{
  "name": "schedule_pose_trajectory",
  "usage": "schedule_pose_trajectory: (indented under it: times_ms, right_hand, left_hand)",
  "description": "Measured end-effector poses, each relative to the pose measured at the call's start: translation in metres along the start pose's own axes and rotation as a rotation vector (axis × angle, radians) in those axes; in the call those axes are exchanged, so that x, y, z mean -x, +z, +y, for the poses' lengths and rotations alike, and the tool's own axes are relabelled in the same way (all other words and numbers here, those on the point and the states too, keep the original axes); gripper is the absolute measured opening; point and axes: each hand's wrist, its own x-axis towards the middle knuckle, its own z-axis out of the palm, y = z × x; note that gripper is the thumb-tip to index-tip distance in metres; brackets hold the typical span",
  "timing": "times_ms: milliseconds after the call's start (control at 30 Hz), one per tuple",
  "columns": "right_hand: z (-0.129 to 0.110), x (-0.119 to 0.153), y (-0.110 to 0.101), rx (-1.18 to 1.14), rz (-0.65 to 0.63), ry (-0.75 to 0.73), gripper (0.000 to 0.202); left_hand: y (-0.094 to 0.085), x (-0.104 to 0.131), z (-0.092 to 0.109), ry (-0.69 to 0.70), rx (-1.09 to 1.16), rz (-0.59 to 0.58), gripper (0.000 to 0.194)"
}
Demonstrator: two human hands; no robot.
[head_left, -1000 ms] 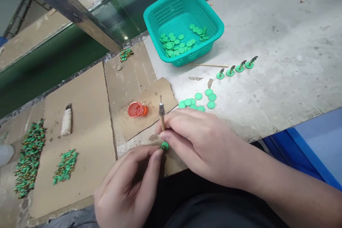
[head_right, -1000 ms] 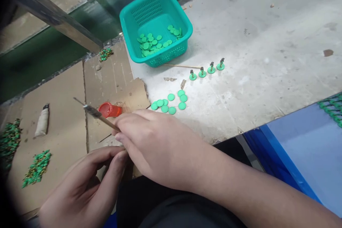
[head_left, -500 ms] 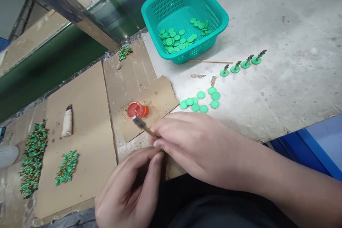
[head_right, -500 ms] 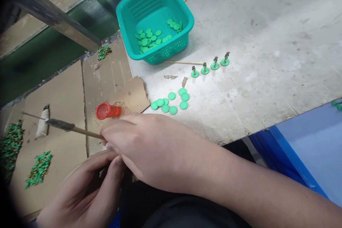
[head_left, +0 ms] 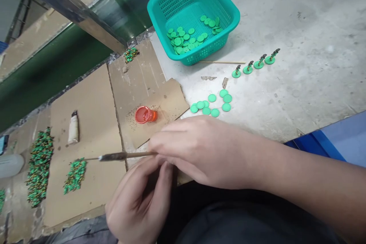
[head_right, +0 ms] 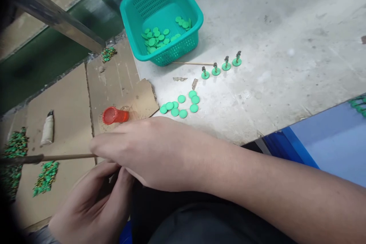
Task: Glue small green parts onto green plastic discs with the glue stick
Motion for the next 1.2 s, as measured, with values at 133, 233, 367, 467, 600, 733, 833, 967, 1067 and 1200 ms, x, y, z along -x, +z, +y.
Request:
schedule_pose_trajectory:
  times_ms: [133, 233, 367, 467, 600, 733, 833, 967, 1067, 1200]
  right_hand:
    - [0.003, 0.011, 0.006, 0.024, 0.174, -0.036, 0.024]
    - [0.005, 0.019, 0.01, -0.001, 0.32, -0.05, 0.021]
    - [0.005, 0.023, 0.012, -0.01, 0.291, -0.066, 0.021]
    - [0.004, 0.022, 0.011, -0.004, 0.268, -0.077, 0.023]
    - [0.003, 0.022, 0.011, -0.02, 0.263, -0.085, 0.022]
    - [0.003, 0.023, 0.012, -0.031, 0.257, -0.097, 0.023]
    - [0.003, 0.023, 0.011, -0.038, 0.202, -0.072, 0.024]
    - [0.004, 0.021, 0.01, -0.044, 0.175, -0.055, 0.026]
    - [0.005, 0.021, 0.01, -0.039, 0.172, -0.057, 0.025]
    - [0.005, 0.023, 0.011, -0.023, 0.248, -0.083, 0.022]
  left_hand:
    - [0.004, -0.007, 0.005, 0.02, 0.05, -0.01, 0.025]
    - [0.004, -0.01, 0.008, 0.018, 0.075, -0.024, 0.026]
    - [0.004, -0.007, 0.01, -0.013, 0.051, -0.013, 0.023]
    - [0.005, -0.006, 0.011, -0.039, 0.039, -0.016, 0.022]
    - [0.004, -0.005, 0.01, -0.009, 0.036, -0.011, 0.021]
    - [0.002, -0.002, 0.007, -0.024, -0.01, -0.008, 0.019]
    - [0.001, 0.0, 0.007, -0.022, -0.037, -0.012, 0.015]
    - [0.001, -0.001, 0.005, -0.001, -0.049, -0.011, 0.015]
    - [0.002, -0.004, 0.005, 0.013, -0.03, -0.015, 0.016]
    - [0.004, -0.01, 0.01, 0.016, 0.034, -0.024, 0.021]
